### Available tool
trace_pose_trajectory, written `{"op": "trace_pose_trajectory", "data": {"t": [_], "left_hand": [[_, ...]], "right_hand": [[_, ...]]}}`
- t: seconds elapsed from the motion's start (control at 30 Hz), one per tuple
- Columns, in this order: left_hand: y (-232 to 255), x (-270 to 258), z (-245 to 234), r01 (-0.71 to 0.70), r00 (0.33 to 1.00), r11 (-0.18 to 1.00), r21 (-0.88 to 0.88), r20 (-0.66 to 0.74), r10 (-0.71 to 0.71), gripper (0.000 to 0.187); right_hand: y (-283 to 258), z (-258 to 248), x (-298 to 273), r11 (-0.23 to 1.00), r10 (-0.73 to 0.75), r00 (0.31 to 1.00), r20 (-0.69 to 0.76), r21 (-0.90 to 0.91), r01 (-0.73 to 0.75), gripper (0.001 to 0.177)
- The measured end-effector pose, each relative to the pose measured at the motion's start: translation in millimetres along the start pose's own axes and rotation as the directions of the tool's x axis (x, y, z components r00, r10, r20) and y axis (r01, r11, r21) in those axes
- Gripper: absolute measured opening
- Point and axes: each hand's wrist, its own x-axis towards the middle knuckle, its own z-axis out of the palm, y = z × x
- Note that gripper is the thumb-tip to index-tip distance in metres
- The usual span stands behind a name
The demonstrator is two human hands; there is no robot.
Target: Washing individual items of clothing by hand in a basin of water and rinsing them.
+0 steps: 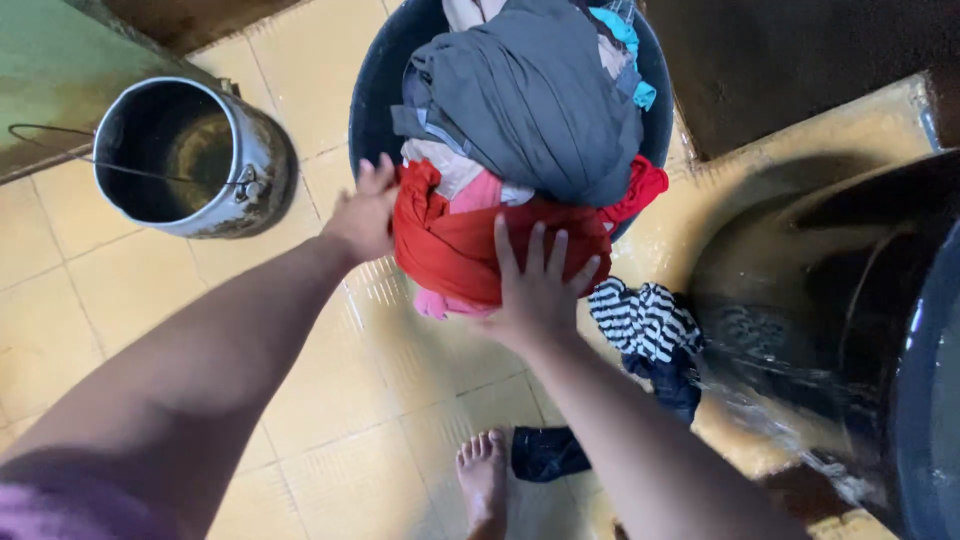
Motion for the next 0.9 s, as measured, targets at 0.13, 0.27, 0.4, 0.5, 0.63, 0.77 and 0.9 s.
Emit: {"op": "trace_pose_trajectory", "data": {"t": [0.13,0.27,0.4,0.5,0.63,0.77,0.9], "left_hand": [[-5.1,4.1,4.2,0.079,0.993,0.914,-0.399,-0.045,-0.105,0.053],[42.3,-7.3,-1.0,0.187,0.920,0.583,-0.790,-0.067,-0.386,0.050],[90.3,-42.3,14.9,-0.395,0.894,0.355,-0.847,-0.443,-0.063,0.082],[111.3,-48.6,37.6,-0.278,0.905,0.543,-0.793,-0.405,-0.127,0.080],[120.0,-34.9,69.9,0.271,0.862,0.706,-0.654,-0.162,-0.481,0.079],[104.7,-13.0,104.9,0.387,0.823,0.774,-0.502,-0.190,-0.535,0.078],[103.3,-9.0,111.7,0.422,0.817,0.850,-0.315,-0.274,-0.508,0.072]], "right_hand": [[16.5,-13.5,-6.3,0.994,0.005,0.981,-0.193,-0.104,-0.026,0.103],[31.7,-8.0,17.8,0.865,0.259,0.905,-0.339,0.499,-0.061,0.075],[45.4,11.0,31.5,0.763,0.171,0.822,-0.544,0.601,0.239,0.065],[60.2,37.9,36.9,0.833,-0.211,0.775,-0.596,0.304,0.461,0.076],[61.4,58.9,50.9,0.899,-0.209,0.929,-0.306,0.313,0.305,0.073],[58.3,72.4,58.8,0.926,-0.238,0.941,-0.241,0.236,0.295,0.065],[70.3,107.4,69.1,0.903,-0.348,0.853,-0.389,0.107,0.417,0.050]]}}
